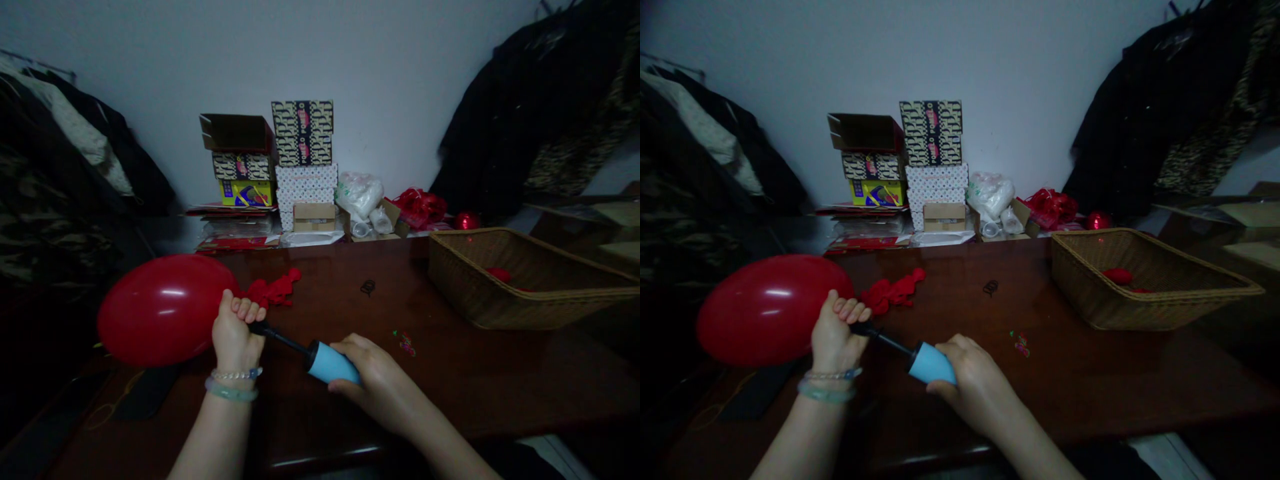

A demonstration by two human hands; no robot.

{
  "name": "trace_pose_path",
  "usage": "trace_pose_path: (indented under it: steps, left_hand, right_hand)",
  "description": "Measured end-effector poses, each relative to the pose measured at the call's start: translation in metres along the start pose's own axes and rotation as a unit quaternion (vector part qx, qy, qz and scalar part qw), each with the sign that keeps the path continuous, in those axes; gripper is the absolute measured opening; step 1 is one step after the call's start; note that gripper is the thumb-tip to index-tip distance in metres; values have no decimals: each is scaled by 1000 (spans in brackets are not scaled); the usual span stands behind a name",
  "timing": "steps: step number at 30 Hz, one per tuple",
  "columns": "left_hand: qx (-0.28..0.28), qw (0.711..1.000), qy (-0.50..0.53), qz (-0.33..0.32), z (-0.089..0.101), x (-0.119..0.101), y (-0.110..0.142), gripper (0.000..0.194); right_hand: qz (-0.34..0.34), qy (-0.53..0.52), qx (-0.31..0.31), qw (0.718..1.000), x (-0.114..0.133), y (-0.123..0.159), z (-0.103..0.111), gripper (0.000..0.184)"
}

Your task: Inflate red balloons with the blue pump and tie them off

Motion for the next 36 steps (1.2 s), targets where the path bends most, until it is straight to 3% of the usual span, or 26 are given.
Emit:
trace_pose_path:
  steps: [13, 22, 29, 36]
  left_hand:
    - [18, 1000, -13, 16, 0, 23, 17, 41]
    - [41, 998, -51, -19, -6, 37, 41, 46]
    - [26, 998, -47, -25, -6, 26, 27, 44]
    - [7, 1000, -17, -15, 0, 5, -4, 41]
  right_hand:
    - [30, 15, -84, 996, -2, 2, -11, 47]
    - [51, -8, -138, 989, -3, 3, -27, 49]
    - [48, 2, -98, 994, -6, 1, -29, 50]
    - [-14, 53, 18, 998, -3, -4, -10, 44]
Point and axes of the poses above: each hand's wrist, its own y-axis away from the middle knuckle, its own z-axis out of the back of the hand, x = y × z, the point moved 3 cm from there along -y, towards the middle knuckle, and after that the axes turned 15 degrees about -x, right-handed, at the moved point
